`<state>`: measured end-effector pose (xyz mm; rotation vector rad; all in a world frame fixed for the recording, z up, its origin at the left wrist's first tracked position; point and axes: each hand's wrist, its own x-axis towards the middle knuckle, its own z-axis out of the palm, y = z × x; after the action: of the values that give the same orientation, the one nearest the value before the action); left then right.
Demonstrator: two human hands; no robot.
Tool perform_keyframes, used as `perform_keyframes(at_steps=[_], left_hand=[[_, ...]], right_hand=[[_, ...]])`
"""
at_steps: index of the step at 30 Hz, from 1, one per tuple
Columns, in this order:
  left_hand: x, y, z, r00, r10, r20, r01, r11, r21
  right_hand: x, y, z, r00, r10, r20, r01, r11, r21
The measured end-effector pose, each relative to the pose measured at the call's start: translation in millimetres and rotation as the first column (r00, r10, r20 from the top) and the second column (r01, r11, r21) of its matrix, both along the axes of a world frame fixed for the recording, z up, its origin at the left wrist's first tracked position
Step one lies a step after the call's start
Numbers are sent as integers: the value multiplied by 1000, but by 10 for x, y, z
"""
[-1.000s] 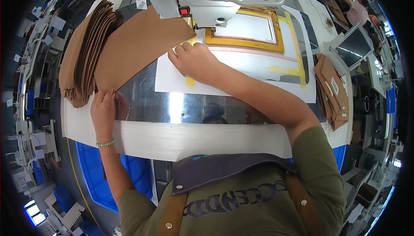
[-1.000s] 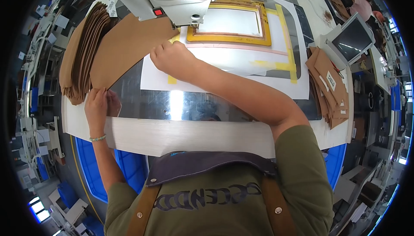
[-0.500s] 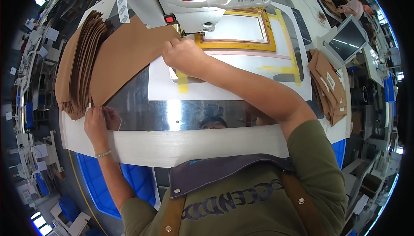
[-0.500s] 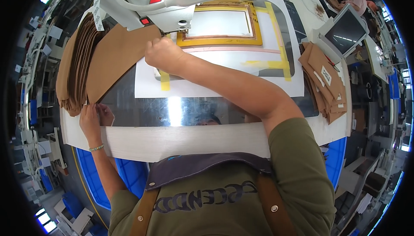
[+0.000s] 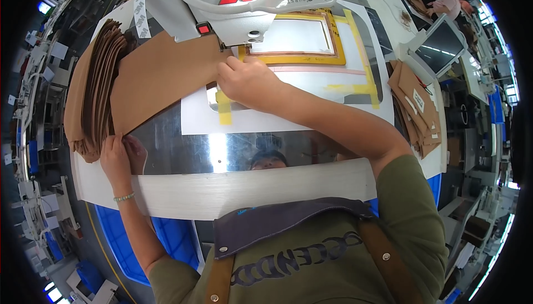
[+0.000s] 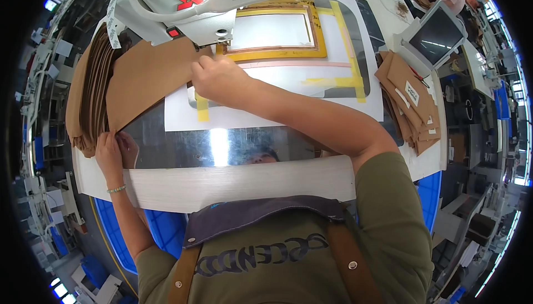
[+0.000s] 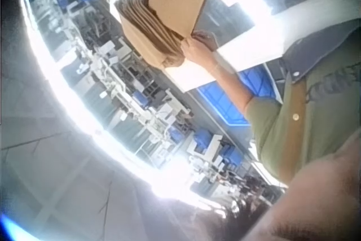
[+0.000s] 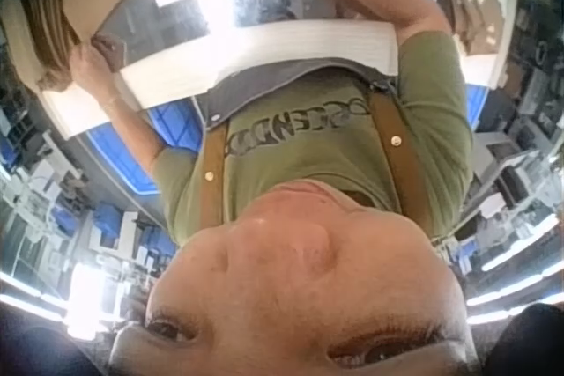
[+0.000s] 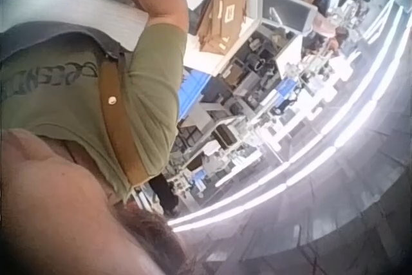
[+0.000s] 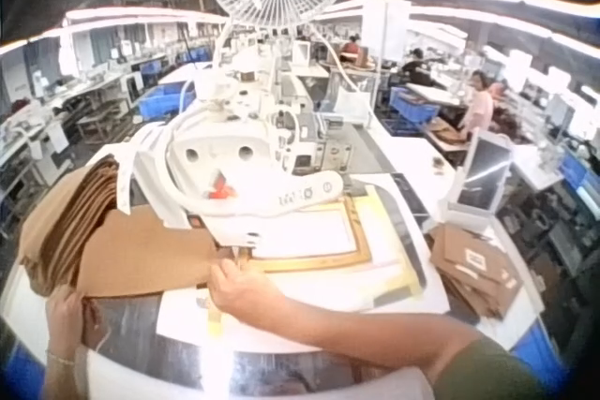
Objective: The recorder is preparing and processing leather components using an industrial sewing machine.
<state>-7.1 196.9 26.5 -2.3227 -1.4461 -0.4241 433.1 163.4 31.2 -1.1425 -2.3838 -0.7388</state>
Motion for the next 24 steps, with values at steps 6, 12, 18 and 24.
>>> perform_keyframes(at_steps=[6, 12, 18, 24], left_hand=[[618, 538, 118, 976, -219, -7, 219, 976, -15], [1744, 836, 86, 860, -497, 116, 499, 867, 19], [2517, 702, 124, 644, -763, 55, 758, 646, 88], [2505, 465, 153, 679, -731, 72, 733, 670, -115]], right_hand=[[543, -401, 182, 996, -86, -31, 85, 996, -38], [1505, -929, 334, 965, -246, 91, 258, 955, -149], [2341, -1277, 232, 913, -377, 158, 392, 916, -78], [2324, -1398, 77, 846, -527, 83, 534, 835, -132]])
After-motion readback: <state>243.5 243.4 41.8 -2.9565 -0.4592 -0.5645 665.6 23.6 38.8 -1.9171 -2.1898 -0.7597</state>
